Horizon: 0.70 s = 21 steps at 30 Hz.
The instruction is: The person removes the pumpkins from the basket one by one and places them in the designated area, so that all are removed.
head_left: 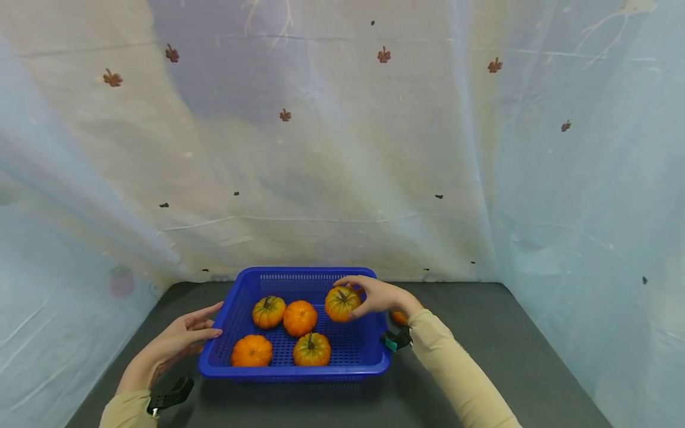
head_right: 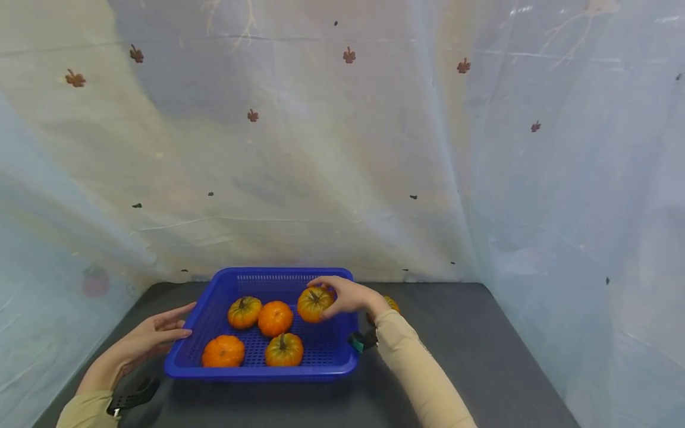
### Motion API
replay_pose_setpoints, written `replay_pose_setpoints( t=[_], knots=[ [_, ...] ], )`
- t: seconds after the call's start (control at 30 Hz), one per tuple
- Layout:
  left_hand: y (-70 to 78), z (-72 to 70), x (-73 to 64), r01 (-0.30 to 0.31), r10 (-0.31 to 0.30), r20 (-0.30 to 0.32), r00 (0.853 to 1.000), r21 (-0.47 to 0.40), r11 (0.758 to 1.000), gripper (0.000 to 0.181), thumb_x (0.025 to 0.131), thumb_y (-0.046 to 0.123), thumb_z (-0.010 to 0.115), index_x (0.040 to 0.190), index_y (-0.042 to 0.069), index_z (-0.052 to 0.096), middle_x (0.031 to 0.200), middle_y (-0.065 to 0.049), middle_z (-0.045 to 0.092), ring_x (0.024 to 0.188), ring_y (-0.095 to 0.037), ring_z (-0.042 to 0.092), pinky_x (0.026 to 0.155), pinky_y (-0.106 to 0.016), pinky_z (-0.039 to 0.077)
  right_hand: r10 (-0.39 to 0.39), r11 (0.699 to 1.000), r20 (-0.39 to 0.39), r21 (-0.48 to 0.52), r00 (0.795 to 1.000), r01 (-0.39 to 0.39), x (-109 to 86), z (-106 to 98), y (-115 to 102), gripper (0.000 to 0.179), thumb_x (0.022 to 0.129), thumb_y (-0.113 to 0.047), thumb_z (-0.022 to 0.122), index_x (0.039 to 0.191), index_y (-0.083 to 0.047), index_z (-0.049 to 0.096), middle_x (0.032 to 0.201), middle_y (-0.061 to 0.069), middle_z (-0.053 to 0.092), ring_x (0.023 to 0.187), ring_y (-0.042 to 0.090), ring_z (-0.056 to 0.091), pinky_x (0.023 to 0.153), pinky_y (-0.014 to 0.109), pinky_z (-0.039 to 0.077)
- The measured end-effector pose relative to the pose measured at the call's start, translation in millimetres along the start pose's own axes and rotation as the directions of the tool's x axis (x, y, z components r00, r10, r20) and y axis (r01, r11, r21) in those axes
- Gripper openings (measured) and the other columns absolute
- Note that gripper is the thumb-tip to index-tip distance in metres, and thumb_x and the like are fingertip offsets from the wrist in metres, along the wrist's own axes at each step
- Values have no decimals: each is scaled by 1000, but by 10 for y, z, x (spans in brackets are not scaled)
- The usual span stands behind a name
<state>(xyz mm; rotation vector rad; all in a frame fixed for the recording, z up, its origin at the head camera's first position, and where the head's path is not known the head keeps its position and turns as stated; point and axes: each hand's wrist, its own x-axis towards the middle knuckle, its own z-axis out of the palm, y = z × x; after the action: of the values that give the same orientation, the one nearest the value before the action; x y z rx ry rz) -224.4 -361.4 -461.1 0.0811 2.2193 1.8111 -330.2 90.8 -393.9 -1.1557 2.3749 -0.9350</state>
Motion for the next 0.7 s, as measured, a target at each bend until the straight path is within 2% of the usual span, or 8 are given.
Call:
replay_pose_setpoints(
  t=[0.17,0.3,0.47,0.7],
  knots=[
    [25,8,-8,-5,5,11,1000,-3,1000,78,94,21,64,154,9,16,113,-16,60,103,-30,60,85,-48,52,7,1000,-35,25,999,-6,-128,-103,21,69,81,-20,78,142,-21,45,137,1,44,122,24,42,96,42,42],
    [43,18,-10,-18,18,20,1000,0,1000,77,94,21,63,154,8,15,112,-15,60,103,-29,60,85,-49,52,-13,999,-69,39,998,16,-224,-200,35,70,82,-19,77,143,-17,43,138,4,45,122,26,43,96,46,42],
    [45,26,-7,-5,5,7,1000,9,1000,78,94,22,64,154,8,16,110,-15,60,102,-28,60,84,-48,52,-33,996,-105,82,994,41,-343,-339,39,71,82,-16,76,144,-17,42,141,8,42,123,31,43,96,48,43],
    [41,17,-9,-3,3,2,1000,14,1000,79,93,22,65,154,8,16,110,-16,60,102,-30,60,85,-49,52,-24,995,-156,94,988,39,-518,-494,92,70,83,-16,75,145,-15,41,142,9,41,122,36,44,98,48,42]
  ],
)
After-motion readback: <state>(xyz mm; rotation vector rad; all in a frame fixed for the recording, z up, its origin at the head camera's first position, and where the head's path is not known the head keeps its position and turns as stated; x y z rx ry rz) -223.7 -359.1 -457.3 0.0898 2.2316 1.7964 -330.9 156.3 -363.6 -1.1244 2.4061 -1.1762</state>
